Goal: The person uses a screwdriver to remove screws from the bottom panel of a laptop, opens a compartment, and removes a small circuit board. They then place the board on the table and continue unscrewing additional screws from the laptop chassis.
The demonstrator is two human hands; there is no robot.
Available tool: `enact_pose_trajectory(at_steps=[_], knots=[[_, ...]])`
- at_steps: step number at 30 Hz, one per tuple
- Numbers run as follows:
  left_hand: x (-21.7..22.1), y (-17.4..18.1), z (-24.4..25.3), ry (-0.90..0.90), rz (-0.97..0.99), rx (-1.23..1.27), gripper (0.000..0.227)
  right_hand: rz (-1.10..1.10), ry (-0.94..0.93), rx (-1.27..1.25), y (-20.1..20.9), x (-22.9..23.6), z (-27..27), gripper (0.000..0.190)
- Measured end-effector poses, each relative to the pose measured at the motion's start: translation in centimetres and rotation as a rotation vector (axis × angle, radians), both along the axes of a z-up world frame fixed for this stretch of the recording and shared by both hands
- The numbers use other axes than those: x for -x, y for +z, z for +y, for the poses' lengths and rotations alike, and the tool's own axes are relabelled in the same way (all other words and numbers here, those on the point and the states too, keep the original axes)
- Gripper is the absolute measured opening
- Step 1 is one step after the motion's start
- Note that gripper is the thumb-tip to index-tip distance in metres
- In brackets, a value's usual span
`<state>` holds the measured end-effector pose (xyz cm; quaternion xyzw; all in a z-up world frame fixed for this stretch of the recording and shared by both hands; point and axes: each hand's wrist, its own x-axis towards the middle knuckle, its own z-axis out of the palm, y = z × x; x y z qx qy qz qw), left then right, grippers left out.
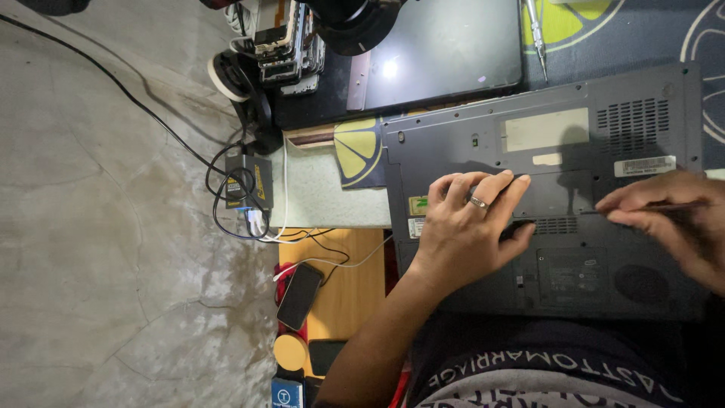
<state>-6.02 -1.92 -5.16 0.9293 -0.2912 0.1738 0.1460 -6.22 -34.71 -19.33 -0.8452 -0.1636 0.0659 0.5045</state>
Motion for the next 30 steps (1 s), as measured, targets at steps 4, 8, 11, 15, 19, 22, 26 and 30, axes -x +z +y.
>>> enact_pose_trajectory(at_steps=[4, 8, 11, 15, 19, 22, 26, 30], knots=[[0.0, 0.0, 0.0, -0.006, -0.003, -0.004, 0.057, -0.178, 0.234, 0.193, 6.4, 0.6, 2.7, 0.022], [0.0, 0.0, 0.0, -0.008, -0.013, 0.019, 0.057, -0.631, 0.244, 0.166, 9.4, 3.3, 5.0, 0.021], [0.1, 0.0, 0.0, -0.006, -0.018, 0.020, 0.057, -0.852, 0.430, 0.319, 9.8, 4.2, 4.6, 0.027], [-0.1, -0.1, -0.1, -0.010, -0.013, 0.021, 0.056, -0.890, 0.429, 0.288, 9.1, 4.3, 4.7, 0.025], [-0.3, -0.3, -0.3, -0.007, -0.035, 0.005, 0.056, -0.898, 0.386, 0.268, 8.4, 4.1, 4.7, 0.021], [-0.4, -0.6, -0.4, -0.006, -0.047, -0.002, 0.055, -0.807, 0.384, 0.313, 8.0, 3.7, 4.0, 0.021], [-0.5, -0.9, -0.5, -0.004, -0.061, -0.017, 0.056, -0.745, 0.319, 0.248, 7.4, 3.6, 3.5, 0.018], [-0.5, -1.0, -0.3, -0.004, -0.070, -0.027, 0.056, -0.638, 0.290, 0.279, 7.6, 3.8, 3.0, 0.029]])
